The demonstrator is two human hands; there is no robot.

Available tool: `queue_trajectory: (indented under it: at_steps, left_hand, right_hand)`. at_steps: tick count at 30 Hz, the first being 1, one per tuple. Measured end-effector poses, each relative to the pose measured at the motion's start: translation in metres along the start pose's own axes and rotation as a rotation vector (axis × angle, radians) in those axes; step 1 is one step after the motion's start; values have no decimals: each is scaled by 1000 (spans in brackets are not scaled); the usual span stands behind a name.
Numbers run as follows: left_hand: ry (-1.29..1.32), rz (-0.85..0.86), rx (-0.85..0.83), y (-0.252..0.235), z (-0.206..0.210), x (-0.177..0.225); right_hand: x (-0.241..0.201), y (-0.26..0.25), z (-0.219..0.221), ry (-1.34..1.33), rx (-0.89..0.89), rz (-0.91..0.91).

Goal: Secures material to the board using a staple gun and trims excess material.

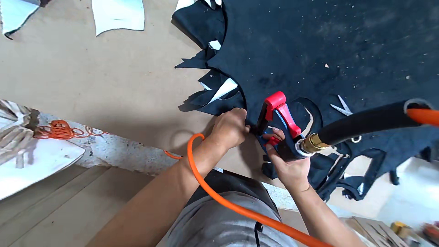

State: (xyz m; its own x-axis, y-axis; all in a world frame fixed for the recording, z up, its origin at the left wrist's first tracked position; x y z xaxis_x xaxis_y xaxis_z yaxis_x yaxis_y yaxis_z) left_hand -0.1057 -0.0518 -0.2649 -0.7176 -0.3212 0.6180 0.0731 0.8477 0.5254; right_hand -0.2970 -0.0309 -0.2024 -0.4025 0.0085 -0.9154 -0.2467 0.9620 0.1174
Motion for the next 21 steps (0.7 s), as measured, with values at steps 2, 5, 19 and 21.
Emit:
queue_trajectory:
  at_steps: [2,5,19,21]
  left_hand:
    - [-17,-11,-27,1,-1,2]
    - [-11,-51,-113,7,-12,10]
    - [-89,-56,44,-4,1,8]
    - [-112,-92,59,-3,1,10]
  right_hand:
    - [7,0,-5,71,-26,-21]
    - [8,0,-6,103,-37,-22]
    - [35,14,-47,-185,21,36]
    - [33,10,-43,-214,11,12]
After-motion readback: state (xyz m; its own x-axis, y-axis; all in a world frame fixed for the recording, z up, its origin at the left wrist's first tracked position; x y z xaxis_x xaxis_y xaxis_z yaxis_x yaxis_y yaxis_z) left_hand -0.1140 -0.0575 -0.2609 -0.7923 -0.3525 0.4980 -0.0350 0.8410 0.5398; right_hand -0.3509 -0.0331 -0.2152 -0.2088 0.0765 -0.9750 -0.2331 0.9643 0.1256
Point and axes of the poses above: each hand's wrist, its own y-axis away from the middle knuckle, its own z-axis out of the palm, x = y × z, the point moved 5 cm from there along -y, towards the middle knuckle, and after that the axes turned 1 degree about z, right-handed, at the moved point
